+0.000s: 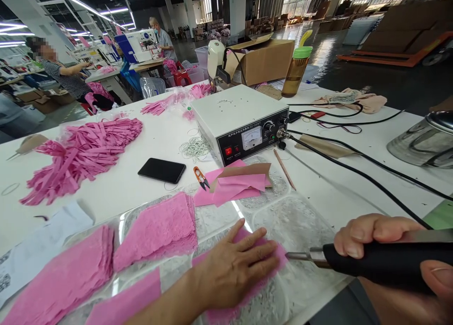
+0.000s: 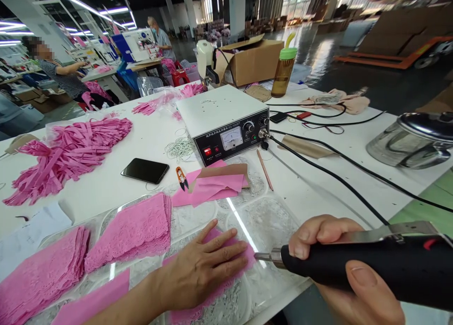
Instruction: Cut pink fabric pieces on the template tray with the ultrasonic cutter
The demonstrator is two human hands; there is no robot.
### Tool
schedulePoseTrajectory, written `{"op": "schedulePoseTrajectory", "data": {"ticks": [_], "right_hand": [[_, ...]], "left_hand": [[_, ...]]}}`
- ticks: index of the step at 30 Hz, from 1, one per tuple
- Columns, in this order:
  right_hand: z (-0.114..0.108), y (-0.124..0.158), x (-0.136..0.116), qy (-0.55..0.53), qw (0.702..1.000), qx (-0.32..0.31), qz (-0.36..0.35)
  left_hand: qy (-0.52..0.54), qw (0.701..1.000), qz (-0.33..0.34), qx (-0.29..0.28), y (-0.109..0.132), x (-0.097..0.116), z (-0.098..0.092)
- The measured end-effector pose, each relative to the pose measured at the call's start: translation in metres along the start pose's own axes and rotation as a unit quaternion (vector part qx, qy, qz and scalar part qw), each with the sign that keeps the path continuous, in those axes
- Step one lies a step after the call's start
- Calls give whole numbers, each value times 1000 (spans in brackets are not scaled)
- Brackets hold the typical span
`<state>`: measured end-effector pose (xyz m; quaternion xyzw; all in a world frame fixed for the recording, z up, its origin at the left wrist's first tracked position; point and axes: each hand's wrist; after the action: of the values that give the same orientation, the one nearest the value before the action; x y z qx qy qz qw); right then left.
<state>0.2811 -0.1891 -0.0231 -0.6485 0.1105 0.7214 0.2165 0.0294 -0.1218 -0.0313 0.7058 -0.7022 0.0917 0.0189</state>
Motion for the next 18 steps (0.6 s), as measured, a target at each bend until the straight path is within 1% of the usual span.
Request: {"op": "schedulePoseTrajectory", "data": {"ticks": [2, 3, 9, 13, 18], "right_hand": [[-1, 0, 1, -63, 998, -15, 21], [-1, 0, 1, -71, 997, -16, 23], [2, -2, 1, -87, 996, -19, 8], [7, -3, -5, -95, 995, -35, -2], [15, 0, -10, -112, 993, -28, 17]], "left_hand": [[4, 1000, 1, 0, 0, 0, 0], [5, 1000, 0, -1, 0, 0, 0], [1, 1000, -2, -1, 1, 1, 1], [-8, 1000, 0, -1, 1, 0, 0], [-9, 1000, 2, 4, 0, 1, -2]]}}
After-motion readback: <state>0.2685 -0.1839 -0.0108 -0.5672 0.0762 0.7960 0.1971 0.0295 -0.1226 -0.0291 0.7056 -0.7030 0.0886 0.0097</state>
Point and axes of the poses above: each hand's wrist, its own y-axis away from the middle knuckle, its own z-axis out of the palm, x = y × z, and after that the axes turned 12 degrees about z, right-handed
